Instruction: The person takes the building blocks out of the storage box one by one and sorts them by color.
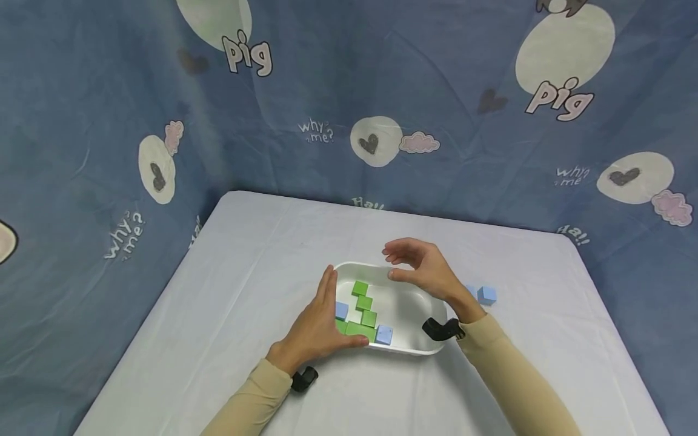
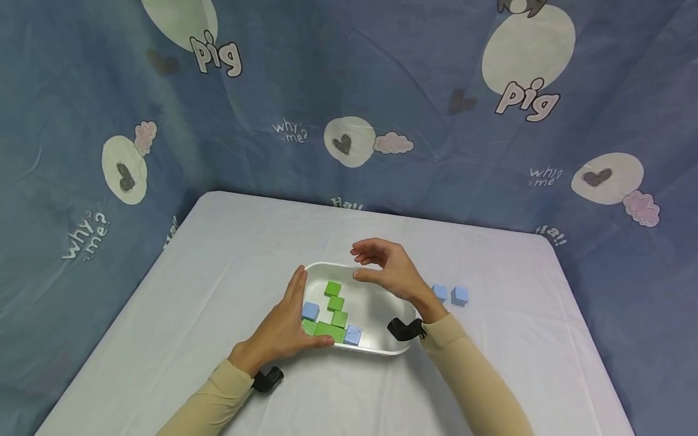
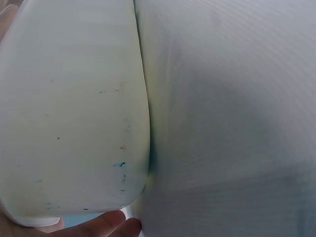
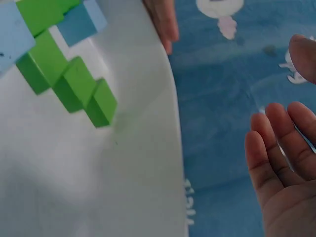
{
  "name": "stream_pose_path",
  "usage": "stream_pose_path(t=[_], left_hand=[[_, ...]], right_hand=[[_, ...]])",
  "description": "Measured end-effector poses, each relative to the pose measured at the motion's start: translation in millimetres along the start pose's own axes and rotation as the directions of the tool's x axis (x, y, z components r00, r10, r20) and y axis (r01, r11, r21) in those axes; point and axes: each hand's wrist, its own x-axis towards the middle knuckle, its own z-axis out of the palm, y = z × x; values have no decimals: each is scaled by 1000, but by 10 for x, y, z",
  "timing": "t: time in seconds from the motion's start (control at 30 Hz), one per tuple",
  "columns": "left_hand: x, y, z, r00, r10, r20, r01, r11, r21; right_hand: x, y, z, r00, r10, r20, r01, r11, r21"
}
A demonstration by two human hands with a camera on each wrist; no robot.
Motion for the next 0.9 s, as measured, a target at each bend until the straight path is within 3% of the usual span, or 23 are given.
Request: stream_pose_path(t=[0.3,0.57,0.9], left_hand=[[-28,14,25,1000,-2,27,2,1000,-15],[-29,15,1,1000,24,16,-24,1000,4],[-32,5,-49,1000,26,3,-26,1000,6]], right_hand=[[71,147,264,996,43,85,-38,998,-56],[181,206,469,981,44,188,-40,999,-27],[308,331,666,918,66,392,-67,998,-10]])
